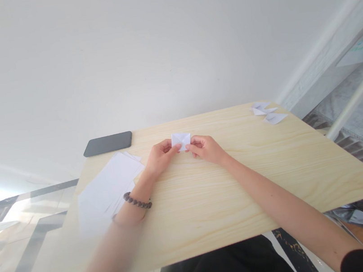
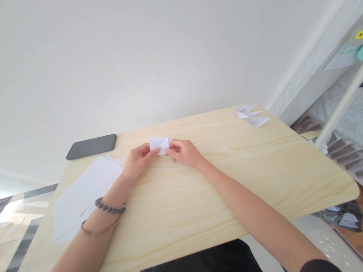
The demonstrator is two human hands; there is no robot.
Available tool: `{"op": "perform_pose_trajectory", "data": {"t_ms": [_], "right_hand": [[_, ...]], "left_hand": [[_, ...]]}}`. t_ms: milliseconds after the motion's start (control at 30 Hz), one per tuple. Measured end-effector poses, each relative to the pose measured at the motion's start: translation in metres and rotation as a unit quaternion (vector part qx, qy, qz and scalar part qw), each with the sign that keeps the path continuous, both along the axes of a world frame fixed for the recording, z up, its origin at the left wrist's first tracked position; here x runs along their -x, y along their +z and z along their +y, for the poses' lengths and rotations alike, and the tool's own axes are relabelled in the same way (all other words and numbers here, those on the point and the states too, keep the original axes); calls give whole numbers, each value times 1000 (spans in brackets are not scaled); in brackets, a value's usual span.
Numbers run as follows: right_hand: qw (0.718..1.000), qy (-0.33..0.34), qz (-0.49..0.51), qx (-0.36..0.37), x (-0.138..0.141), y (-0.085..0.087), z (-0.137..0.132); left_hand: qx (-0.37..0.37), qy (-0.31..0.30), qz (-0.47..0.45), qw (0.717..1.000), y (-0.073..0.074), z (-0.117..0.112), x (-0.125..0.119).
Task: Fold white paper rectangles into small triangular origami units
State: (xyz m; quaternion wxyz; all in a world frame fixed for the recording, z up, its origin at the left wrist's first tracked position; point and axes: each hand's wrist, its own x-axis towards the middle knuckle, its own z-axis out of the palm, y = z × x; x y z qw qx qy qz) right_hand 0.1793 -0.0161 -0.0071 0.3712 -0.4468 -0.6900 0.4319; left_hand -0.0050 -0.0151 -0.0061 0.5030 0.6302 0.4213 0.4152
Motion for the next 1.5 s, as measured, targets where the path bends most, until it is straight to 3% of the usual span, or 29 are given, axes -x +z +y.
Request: {"op": "perform_pose_trajectory", "data": {"t_ms": [133,333,633,800,933,1033,1333,1400,1500], "right_hand": [[999,-33,-30,-15,0,0,0],[999,-2,-37,-2,0,2,-1],[999,12,29,21,-2,-1,0],[999,-6,43,25,-1,-2,1],[995,-59,69,-30,0,-4,3],[990,-94,64,-82,0,-6,6],[996,-71,46,-29,0,-2,2],[996,-68,49,-43,1,-3,3],[991,-63,26,-119,0,-7,6]], "left_hand": [[6,-2,17,1000,2,-3,0],[-18,37,26,999,-1,0,1],[-29,-13,56,998,-1,1,4],[-11,27,36,999,0,-2,1],[-33,79,34,996,0,-2,-3],[-41,85,36,995,-1,-1,-4],[-54,96,75,991,-2,0,-2],[-79,107,93,987,-2,0,-2],[-140,108,132,975,-3,1,-1]]}}
